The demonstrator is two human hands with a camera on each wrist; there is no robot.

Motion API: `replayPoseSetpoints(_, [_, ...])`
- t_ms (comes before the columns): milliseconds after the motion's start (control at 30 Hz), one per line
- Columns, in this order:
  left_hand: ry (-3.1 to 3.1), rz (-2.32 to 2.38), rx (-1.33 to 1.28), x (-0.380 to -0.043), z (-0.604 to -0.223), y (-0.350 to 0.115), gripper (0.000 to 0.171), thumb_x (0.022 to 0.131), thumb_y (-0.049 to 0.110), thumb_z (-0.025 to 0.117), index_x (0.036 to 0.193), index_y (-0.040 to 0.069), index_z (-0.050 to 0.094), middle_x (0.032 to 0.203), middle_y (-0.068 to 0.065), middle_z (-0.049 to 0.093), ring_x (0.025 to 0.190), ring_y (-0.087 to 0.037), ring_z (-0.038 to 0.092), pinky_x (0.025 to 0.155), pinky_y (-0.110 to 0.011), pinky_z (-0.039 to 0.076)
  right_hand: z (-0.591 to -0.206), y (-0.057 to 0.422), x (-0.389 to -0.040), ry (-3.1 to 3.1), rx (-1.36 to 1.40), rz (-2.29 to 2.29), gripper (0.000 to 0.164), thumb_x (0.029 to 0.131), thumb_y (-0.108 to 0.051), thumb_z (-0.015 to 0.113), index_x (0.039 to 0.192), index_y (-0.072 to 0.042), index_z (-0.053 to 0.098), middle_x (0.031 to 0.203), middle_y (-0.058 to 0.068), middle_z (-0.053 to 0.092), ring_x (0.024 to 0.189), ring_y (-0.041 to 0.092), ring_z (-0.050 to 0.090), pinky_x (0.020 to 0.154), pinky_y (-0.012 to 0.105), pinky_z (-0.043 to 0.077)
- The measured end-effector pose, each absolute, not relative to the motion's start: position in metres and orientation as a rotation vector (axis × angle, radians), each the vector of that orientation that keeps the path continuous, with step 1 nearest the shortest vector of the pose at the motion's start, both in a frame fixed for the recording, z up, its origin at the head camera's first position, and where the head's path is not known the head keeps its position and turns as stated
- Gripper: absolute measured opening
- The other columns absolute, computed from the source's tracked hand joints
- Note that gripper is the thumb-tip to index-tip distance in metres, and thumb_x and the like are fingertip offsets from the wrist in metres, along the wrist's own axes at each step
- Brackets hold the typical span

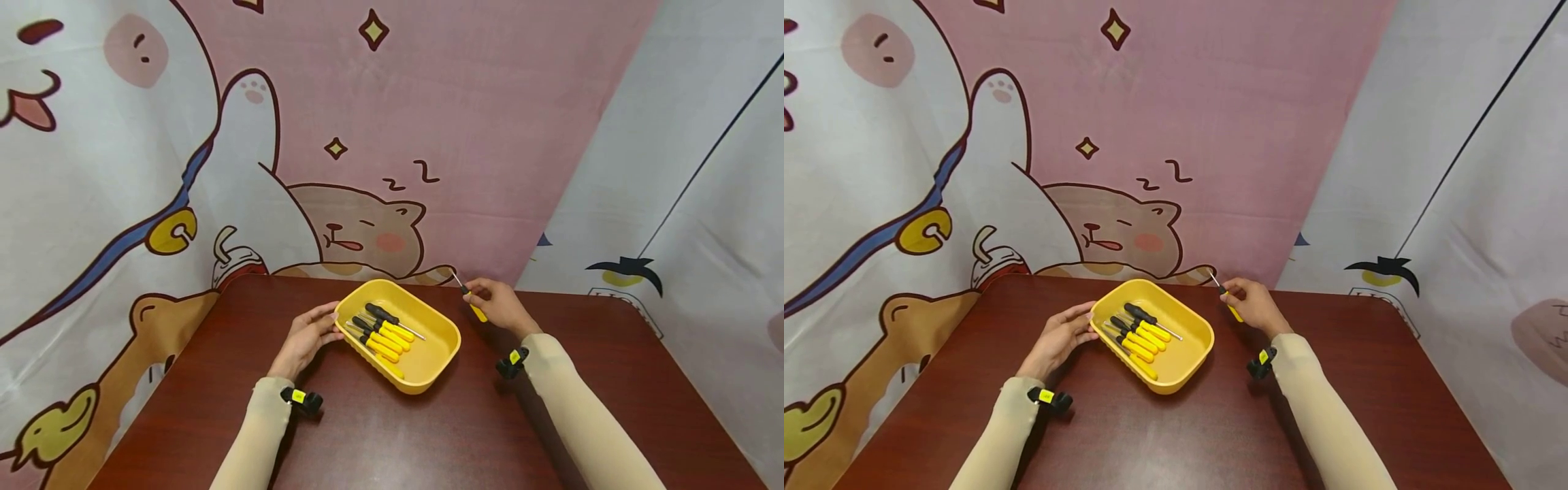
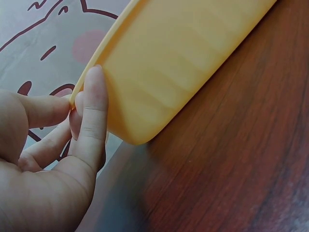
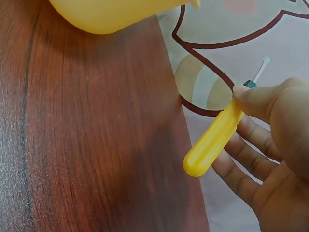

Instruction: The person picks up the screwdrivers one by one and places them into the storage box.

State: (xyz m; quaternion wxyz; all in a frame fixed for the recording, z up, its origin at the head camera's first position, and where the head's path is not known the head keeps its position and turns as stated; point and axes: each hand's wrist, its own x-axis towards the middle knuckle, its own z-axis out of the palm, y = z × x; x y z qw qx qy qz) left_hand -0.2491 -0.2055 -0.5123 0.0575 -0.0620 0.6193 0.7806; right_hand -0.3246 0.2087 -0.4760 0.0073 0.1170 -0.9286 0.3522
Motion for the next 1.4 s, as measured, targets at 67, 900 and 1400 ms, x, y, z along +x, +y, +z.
replayPoseSetpoints(67, [1.875,2.365,-0.183,-0.249,-0.512,-0.205,0.04,0.103,0.007,0.06,0.143,0.003,0.057,0.124,-0.024,0.06,0.082,-0.016,0.065,0.074,-0.029,0.065,-0.475,0.209,-0.324,-2.893,0.362,1.114,0.027,0.099,-0.025,0.07,0.123,-0.011,0.069,0.114,0.013,0.073,0.098,0.028,0.068,0.081,0.037,0.065])
replayPoseSetpoints(900, [1.877,2.365,-0.215,-0.247,-0.511,-0.205,0.038,0.103,0.007,0.061,0.141,0.005,0.059,0.123,-0.021,0.061,0.082,-0.015,0.065,0.075,-0.03,0.065,-0.455,0.199,-0.314,-2.853,0.394,1.159,0.03,0.098,-0.029,0.072,0.123,-0.012,0.07,0.109,0.011,0.072,0.097,0.027,0.069,0.075,0.03,0.063])
replayPoseSetpoints(1400, [1.875,2.375,-0.196,-0.248,-0.514,-0.205,0.04,0.103,0.007,0.061,0.142,0.004,0.058,0.121,-0.02,0.061,0.081,-0.015,0.065,0.074,-0.029,0.065,-0.441,0.183,-0.305,-2.812,0.555,1.146,0.03,0.096,-0.025,0.074,0.123,-0.011,0.071,0.103,0.007,0.073,0.095,0.025,0.069,0.073,0.027,0.059])
